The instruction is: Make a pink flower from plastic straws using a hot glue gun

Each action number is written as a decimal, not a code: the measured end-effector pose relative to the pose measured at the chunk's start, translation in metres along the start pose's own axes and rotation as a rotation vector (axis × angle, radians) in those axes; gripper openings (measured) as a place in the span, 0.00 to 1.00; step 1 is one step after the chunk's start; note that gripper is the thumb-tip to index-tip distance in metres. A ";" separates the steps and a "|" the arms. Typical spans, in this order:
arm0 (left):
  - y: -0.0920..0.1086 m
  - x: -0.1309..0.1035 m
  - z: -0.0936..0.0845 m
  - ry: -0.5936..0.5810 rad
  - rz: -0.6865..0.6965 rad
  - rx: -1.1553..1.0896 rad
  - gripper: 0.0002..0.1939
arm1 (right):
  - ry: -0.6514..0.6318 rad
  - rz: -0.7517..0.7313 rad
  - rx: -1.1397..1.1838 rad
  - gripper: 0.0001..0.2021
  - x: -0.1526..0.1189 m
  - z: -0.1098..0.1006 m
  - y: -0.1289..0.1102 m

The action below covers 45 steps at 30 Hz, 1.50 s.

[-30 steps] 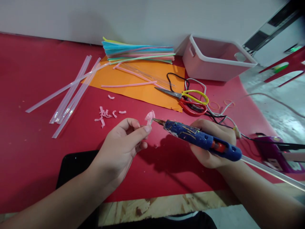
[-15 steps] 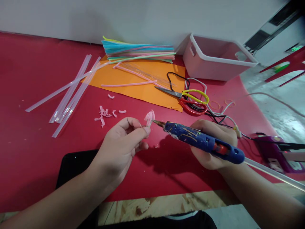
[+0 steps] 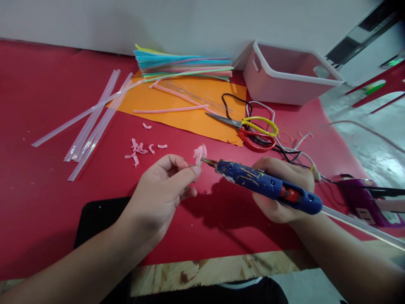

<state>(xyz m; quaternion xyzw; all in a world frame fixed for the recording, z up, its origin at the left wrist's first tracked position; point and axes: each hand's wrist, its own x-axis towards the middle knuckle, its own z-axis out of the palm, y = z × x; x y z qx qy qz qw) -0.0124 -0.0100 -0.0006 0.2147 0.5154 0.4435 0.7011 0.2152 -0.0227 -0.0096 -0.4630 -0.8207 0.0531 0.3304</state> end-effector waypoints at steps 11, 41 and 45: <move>0.000 0.001 0.001 0.004 0.016 0.004 0.15 | -0.019 -0.002 0.017 0.03 -0.002 0.000 0.002; 0.002 -0.009 -0.004 -0.428 -0.003 -0.213 0.13 | -0.501 -0.131 0.008 0.09 0.119 0.037 0.010; 0.003 -0.012 -0.007 -0.511 -0.008 -0.201 0.13 | -0.574 -0.193 0.109 0.06 0.156 0.088 -0.011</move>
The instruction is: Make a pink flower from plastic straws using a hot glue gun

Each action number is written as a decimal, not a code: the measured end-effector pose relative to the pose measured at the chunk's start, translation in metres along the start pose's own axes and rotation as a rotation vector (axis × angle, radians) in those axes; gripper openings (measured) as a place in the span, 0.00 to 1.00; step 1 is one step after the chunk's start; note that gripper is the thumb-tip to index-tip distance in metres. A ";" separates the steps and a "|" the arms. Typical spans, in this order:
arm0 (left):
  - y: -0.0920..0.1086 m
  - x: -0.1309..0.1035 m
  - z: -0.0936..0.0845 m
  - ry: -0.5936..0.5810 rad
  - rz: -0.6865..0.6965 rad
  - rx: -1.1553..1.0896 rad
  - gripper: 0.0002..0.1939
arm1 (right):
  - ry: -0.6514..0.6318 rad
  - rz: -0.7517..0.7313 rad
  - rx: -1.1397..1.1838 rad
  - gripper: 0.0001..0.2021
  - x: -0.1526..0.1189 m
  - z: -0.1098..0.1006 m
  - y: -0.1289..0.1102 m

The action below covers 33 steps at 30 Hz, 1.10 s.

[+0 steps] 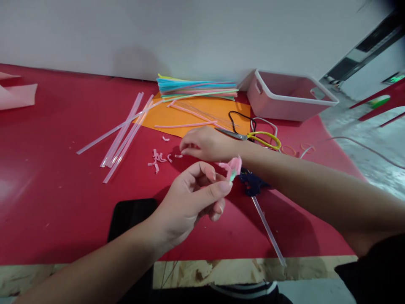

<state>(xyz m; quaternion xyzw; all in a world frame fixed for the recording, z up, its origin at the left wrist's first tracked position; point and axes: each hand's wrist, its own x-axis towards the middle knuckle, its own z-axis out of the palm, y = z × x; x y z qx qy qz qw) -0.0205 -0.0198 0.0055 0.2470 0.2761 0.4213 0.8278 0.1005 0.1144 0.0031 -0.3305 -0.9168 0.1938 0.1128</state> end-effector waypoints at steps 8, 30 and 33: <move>0.002 0.001 0.000 -0.022 -0.015 -0.032 0.14 | -0.106 -0.056 0.069 0.08 0.039 0.020 -0.017; 0.002 0.001 -0.001 0.016 0.007 -0.038 0.07 | 0.336 0.471 0.525 0.04 -0.085 -0.020 -0.012; 0.002 0.002 0.000 0.050 0.001 -0.015 0.08 | 0.523 0.593 0.738 0.04 -0.117 -0.022 -0.014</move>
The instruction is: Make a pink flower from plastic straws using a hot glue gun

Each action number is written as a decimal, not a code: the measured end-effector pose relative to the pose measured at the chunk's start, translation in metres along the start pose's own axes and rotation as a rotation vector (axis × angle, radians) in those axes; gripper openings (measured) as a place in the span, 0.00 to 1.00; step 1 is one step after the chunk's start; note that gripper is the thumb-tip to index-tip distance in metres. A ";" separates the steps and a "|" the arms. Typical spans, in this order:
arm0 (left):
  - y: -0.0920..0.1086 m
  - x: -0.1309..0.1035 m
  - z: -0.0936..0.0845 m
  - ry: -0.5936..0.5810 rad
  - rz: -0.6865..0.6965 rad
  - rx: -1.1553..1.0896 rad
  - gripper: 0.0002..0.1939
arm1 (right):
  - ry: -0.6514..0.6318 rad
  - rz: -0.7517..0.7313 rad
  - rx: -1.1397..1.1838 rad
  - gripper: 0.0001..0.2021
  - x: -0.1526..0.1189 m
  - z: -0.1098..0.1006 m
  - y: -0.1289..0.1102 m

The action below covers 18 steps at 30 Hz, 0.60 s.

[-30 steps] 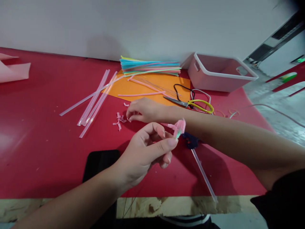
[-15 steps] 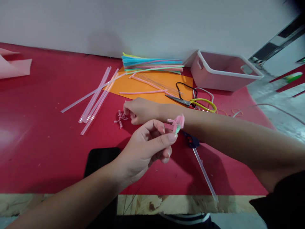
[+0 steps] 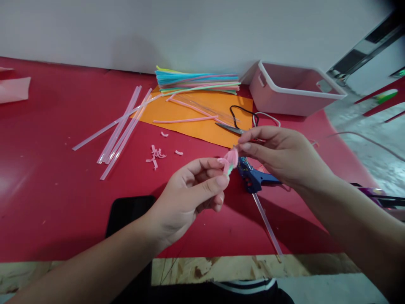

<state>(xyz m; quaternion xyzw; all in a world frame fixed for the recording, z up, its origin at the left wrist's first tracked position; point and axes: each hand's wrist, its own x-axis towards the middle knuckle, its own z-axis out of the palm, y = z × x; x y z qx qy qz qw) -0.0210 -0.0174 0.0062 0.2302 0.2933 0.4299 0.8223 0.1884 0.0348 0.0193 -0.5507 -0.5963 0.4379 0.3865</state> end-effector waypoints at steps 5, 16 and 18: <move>0.004 0.002 0.001 0.128 -0.023 0.030 0.11 | 0.015 0.024 0.273 0.11 -0.023 -0.010 0.008; 0.000 0.004 -0.003 0.080 -0.096 0.158 0.06 | -0.226 0.075 0.406 0.05 -0.054 0.008 0.016; 0.000 0.003 -0.003 0.077 -0.105 0.178 0.06 | -0.254 0.078 0.433 0.05 -0.055 0.008 0.015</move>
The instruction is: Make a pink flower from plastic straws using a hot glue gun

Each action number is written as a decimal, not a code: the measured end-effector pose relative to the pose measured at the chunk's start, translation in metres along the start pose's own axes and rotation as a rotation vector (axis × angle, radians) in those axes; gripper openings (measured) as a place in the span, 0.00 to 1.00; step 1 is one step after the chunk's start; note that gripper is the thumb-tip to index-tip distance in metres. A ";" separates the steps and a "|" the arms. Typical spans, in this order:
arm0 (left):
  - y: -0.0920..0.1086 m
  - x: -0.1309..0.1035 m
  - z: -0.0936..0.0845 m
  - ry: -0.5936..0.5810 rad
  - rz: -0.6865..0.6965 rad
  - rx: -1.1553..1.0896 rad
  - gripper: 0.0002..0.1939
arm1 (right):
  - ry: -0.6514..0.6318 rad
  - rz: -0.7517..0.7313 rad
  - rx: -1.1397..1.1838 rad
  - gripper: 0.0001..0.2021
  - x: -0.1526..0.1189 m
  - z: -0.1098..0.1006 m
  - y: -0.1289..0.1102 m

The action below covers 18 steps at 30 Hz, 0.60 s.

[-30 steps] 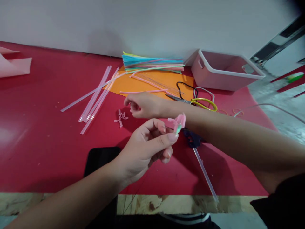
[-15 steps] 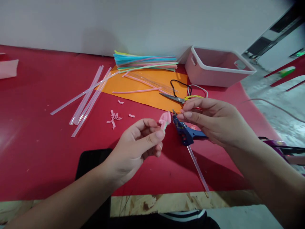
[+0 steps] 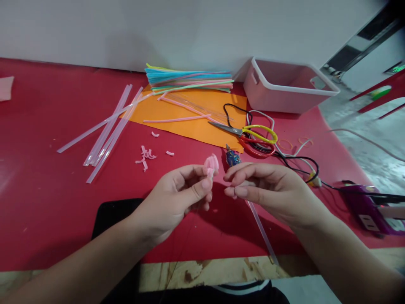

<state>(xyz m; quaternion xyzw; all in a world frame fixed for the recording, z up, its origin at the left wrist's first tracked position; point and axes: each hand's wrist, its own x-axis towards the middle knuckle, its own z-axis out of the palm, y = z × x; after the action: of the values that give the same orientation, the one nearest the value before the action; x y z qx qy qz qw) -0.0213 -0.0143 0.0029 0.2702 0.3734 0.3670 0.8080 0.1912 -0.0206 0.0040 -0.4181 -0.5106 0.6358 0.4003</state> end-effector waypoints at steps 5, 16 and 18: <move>-0.002 0.002 0.000 0.026 0.007 0.028 0.07 | -0.021 -0.095 0.003 0.05 0.001 -0.004 0.007; 0.001 0.002 0.003 0.068 0.348 0.472 0.05 | 0.230 -0.370 -0.322 0.07 -0.003 0.006 0.006; 0.001 0.001 0.003 0.090 0.454 0.591 0.04 | 0.205 -0.426 -0.315 0.08 -0.004 0.007 0.005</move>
<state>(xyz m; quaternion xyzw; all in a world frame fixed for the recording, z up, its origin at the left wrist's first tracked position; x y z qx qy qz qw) -0.0186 -0.0132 0.0045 0.5511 0.4289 0.4247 0.5762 0.1850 -0.0271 0.0001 -0.4206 -0.6364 0.4046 0.5043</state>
